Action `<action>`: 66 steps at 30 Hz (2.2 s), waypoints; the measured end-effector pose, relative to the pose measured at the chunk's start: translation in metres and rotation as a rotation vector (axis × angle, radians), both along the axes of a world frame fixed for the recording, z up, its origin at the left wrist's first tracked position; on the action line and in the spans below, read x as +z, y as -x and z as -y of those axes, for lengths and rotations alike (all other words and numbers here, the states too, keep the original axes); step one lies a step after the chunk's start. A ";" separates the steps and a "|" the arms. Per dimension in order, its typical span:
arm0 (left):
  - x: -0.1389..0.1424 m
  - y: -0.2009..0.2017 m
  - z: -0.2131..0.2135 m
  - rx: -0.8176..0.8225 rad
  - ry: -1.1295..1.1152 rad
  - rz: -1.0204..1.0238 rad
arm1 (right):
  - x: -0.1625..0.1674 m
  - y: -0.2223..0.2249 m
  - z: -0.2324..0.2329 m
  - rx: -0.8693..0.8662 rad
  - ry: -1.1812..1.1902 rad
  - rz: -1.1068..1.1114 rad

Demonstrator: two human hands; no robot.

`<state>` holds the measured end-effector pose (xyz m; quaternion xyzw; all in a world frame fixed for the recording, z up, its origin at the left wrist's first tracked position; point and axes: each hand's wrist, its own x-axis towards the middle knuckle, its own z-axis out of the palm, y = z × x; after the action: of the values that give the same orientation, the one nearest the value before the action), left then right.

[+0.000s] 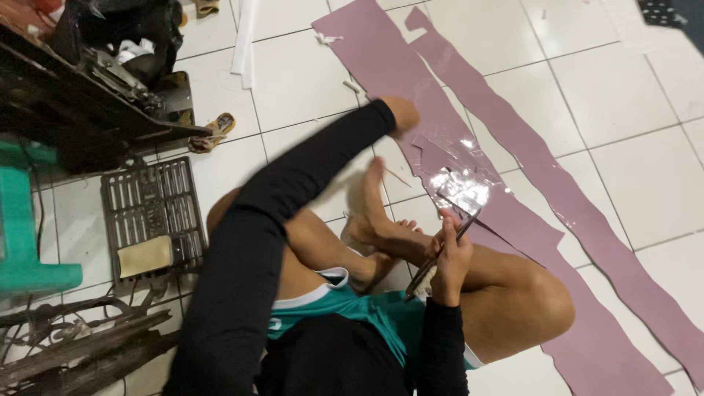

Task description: The person sits on the floor with long strips of pink leather-like material and cuts small patterned pieces from them using scissors. They trim along drawn outline marks, rotate the pieces in hand, and set finished cut pieces aside on the floor.

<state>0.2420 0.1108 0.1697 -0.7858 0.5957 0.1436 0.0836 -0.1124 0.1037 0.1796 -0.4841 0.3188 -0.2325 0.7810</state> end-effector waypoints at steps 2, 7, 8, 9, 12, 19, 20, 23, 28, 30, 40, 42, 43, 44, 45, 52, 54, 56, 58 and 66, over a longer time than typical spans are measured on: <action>0.012 -0.053 -0.032 -0.011 0.017 0.084 | 0.005 -0.022 0.004 0.016 0.037 -0.051; -0.004 -0.157 -0.134 0.415 0.344 0.168 | -0.003 -0.138 0.041 0.130 0.162 -0.172; -0.022 -0.161 -0.155 0.543 0.364 0.143 | -0.011 -0.170 0.048 0.178 0.248 -0.219; -0.039 -0.164 -0.174 0.664 0.381 0.122 | -0.022 -0.202 0.053 0.220 0.330 -0.261; -0.091 -0.172 -0.207 0.938 0.055 -0.087 | -0.066 -0.299 0.062 0.431 0.644 -0.299; -0.149 -0.218 -0.157 1.031 0.608 -0.135 | -0.168 -0.413 0.062 0.619 1.118 -0.448; -0.155 -0.223 -0.143 1.016 0.597 -0.107 | -0.176 -0.418 0.067 0.615 1.157 -0.461; -0.170 -0.219 -0.118 0.905 0.608 0.065 | -0.193 -0.422 0.089 0.594 1.237 -0.505; -0.181 -0.203 -0.128 0.848 0.568 0.110 | -0.187 -0.420 0.139 0.700 1.166 -0.576; -0.183 -0.207 -0.126 0.829 0.583 0.138 | -0.176 -0.433 0.177 0.739 1.079 -0.561; -0.214 -0.190 -0.115 0.774 0.566 0.187 | -0.091 -0.298 0.252 0.049 0.705 -0.990; -0.215 -0.193 -0.116 0.749 0.562 0.232 | -0.085 -0.268 0.224 -0.114 0.702 -1.013; -0.215 -0.192 -0.118 0.723 0.546 0.268 | -0.086 -0.248 0.212 -0.133 0.761 -1.040; -0.216 -0.193 -0.114 0.730 0.554 0.259 | -0.086 -0.223 0.194 -0.142 0.821 -1.072; -0.214 -0.195 -0.118 0.708 0.560 0.234 | -0.087 -0.204 0.180 -0.176 0.732 -1.073; -0.193 -0.237 -0.139 0.617 0.618 -0.105 | -0.092 -0.103 0.144 -0.711 0.542 -0.970; -0.166 -0.260 -0.141 0.625 0.655 -0.316 | -0.093 -0.106 0.124 -0.888 0.502 -0.920; -0.125 -0.283 -0.129 0.636 0.893 -0.540 | -0.088 -0.115 0.121 -0.969 0.413 -0.944; -0.086 -0.288 -0.087 0.511 1.035 -0.766 | -0.080 -0.119 0.111 -0.942 0.572 -1.011; -0.056 -0.099 0.107 -0.231 0.593 -0.863 | -0.081 -0.118 0.093 -0.726 0.880 -1.314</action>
<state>0.3414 0.0038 0.1136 -0.5745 0.6736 0.2690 -0.3792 0.0051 0.0104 0.0988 -0.6464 0.7209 -0.2429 0.0584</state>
